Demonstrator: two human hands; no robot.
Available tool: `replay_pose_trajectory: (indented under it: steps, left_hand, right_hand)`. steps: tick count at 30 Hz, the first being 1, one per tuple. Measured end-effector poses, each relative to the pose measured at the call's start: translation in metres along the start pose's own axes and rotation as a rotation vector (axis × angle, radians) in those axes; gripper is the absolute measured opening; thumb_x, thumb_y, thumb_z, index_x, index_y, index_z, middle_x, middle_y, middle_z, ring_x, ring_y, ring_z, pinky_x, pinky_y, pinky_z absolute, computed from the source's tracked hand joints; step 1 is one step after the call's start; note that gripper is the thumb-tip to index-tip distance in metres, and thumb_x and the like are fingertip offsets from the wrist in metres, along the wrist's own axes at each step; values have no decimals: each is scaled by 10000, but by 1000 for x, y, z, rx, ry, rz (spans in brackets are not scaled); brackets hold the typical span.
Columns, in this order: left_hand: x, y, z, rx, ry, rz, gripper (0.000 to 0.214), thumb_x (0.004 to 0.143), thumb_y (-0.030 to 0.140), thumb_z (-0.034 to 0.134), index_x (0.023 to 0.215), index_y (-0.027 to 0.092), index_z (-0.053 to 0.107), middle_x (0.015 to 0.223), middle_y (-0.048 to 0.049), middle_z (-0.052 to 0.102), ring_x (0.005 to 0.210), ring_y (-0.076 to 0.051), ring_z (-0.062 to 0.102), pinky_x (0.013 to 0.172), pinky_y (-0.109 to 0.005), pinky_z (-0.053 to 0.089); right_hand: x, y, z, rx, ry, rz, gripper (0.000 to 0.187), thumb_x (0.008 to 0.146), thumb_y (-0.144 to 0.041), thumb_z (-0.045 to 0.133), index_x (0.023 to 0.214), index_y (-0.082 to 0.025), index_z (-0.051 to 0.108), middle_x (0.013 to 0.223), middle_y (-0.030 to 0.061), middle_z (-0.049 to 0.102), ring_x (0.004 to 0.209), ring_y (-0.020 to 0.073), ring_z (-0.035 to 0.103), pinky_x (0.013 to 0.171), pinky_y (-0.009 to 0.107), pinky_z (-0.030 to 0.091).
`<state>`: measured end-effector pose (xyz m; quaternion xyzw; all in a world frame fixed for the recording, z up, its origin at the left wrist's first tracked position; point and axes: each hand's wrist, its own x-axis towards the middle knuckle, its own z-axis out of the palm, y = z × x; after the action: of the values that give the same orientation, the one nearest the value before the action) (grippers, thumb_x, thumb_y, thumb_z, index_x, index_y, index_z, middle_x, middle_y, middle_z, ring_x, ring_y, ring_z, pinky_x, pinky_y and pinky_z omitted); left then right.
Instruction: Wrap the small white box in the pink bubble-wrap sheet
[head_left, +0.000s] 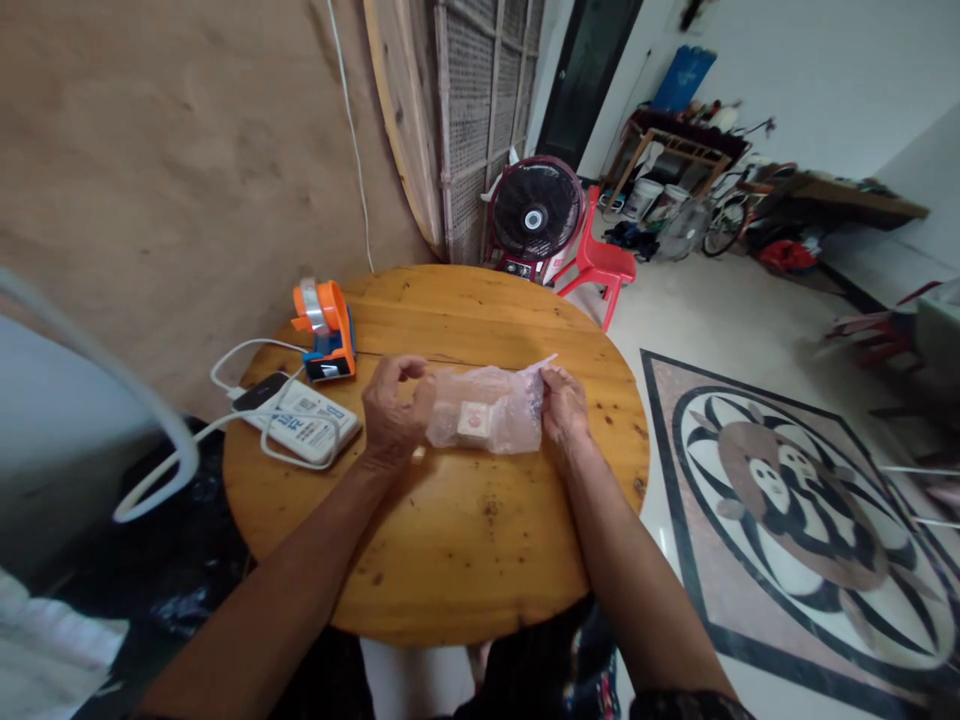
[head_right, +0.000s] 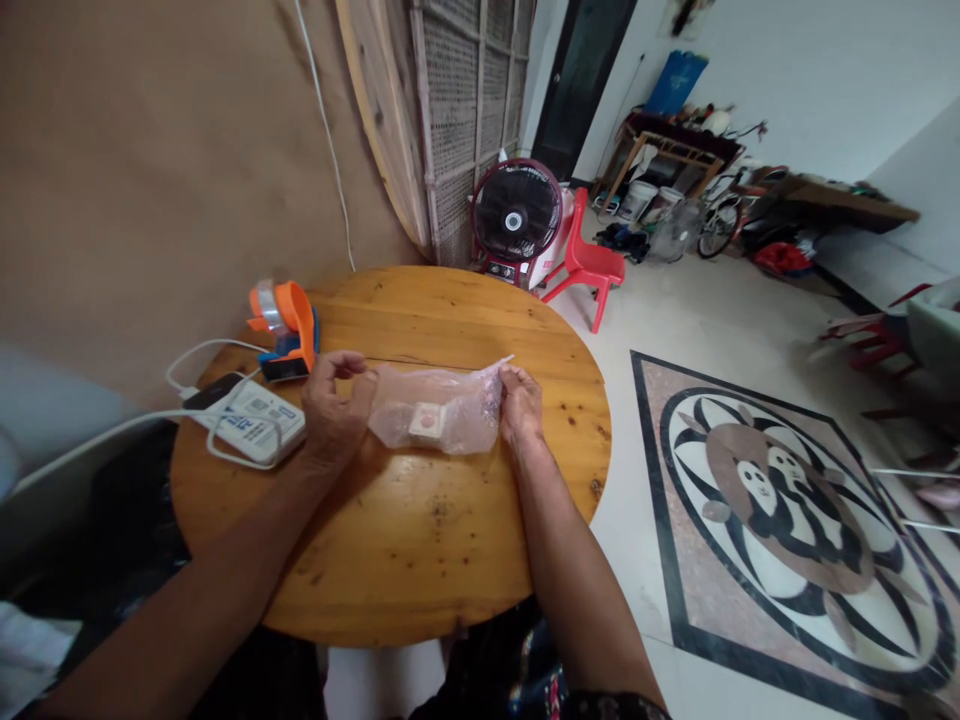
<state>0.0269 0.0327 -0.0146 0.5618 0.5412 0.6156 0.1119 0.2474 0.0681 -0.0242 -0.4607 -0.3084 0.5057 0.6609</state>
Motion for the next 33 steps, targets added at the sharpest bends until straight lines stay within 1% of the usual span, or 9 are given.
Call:
replay_pose_trajectory:
  steps: [4, 6, 13, 18, 21, 23, 26, 30, 33]
  left_hand:
    - [-12, 9, -2, -4, -285, 120, 103, 783, 199, 564, 840, 188, 649, 775, -27, 638, 725, -167, 582, 732, -281, 450]
    - [-14, 9, 0, 10, -337, 148, 124, 783, 202, 568, 855, 192, 668, 790, -38, 651, 741, -175, 587, 744, -284, 449]
    - [-7, 13, -13, 49, -61, 108, 174, 767, 220, 597, 925, 189, 663, 705, -1, 607, 640, -147, 544, 681, -276, 448]
    - [-20, 29, -21, -143, -401, 442, 96, 771, 189, 573, 833, 198, 646, 647, -5, 626, 592, -137, 572, 619, -267, 461]
    - [-23, 35, -16, -226, -529, 557, 169, 785, 180, 559, 931, 172, 645, 779, -53, 676, 708, -169, 623, 686, -302, 500]
    - [-22, 35, -12, -199, -536, 510, 236, 813, 185, 546, 1026, 154, 642, 961, -103, 694, 905, -214, 641, 833, -364, 507]
    - [-16, 28, -8, -80, -567, 252, 306, 880, 258, 496, 1139, 169, 633, 1169, -119, 665, 1121, -247, 593, 993, -414, 450]
    - [-8, 11, -5, 4, -629, -102, 431, 929, 370, 408, 1245, 143, 593, 1295, -122, 614, 1201, -256, 563, 1035, -408, 428]
    - [-4, -1, -2, -30, -661, -212, 471, 916, 402, 416, 1261, 129, 585, 1272, -120, 632, 1175, -250, 583, 1024, -387, 437]
  right_hand:
    - [0, -1, 2, 1, 15, 8, 272, 610, -336, 746, 580, -206, 509, 491, -68, 508, 445, 81, 419, 448, 230, 348]
    - [0, -1, 2, 0, 1, 10, 280, 609, -334, 747, 577, -207, 499, 481, -73, 496, 440, 79, 414, 448, 227, 349]
    - [4, 3, 0, -1, 4, -22, 238, 609, -320, 732, 584, -207, 525, 497, -72, 500, 449, 81, 410, 434, 227, 327]
    - [4, 4, -1, -10, 14, -3, 248, 595, -324, 743, 591, -198, 530, 515, -67, 535, 461, 81, 433, 457, 226, 343]
    - [5, 5, -2, -9, 11, -15, 250, 604, -323, 742, 610, -189, 531, 530, -74, 539, 474, 74, 444, 485, 218, 355]
    - [7, 7, -3, -9, 5, -22, 240, 611, -317, 732, 618, -185, 532, 535, -78, 534, 479, 71, 443, 498, 215, 355]
    - [8, 9, -4, -14, -4, -20, 224, 619, -311, 723, 629, -179, 543, 540, -77, 529, 485, 71, 435, 499, 212, 344]
    - [7, 8, -6, -44, -9, -42, 241, 635, -324, 724, 637, -172, 537, 527, -86, 489, 466, 59, 387, 479, 200, 308]
    - [7, 5, -7, -79, 0, -39, 241, 647, -340, 708, 670, -176, 533, 535, -90, 479, 454, 60, 386, 458, 197, 293]
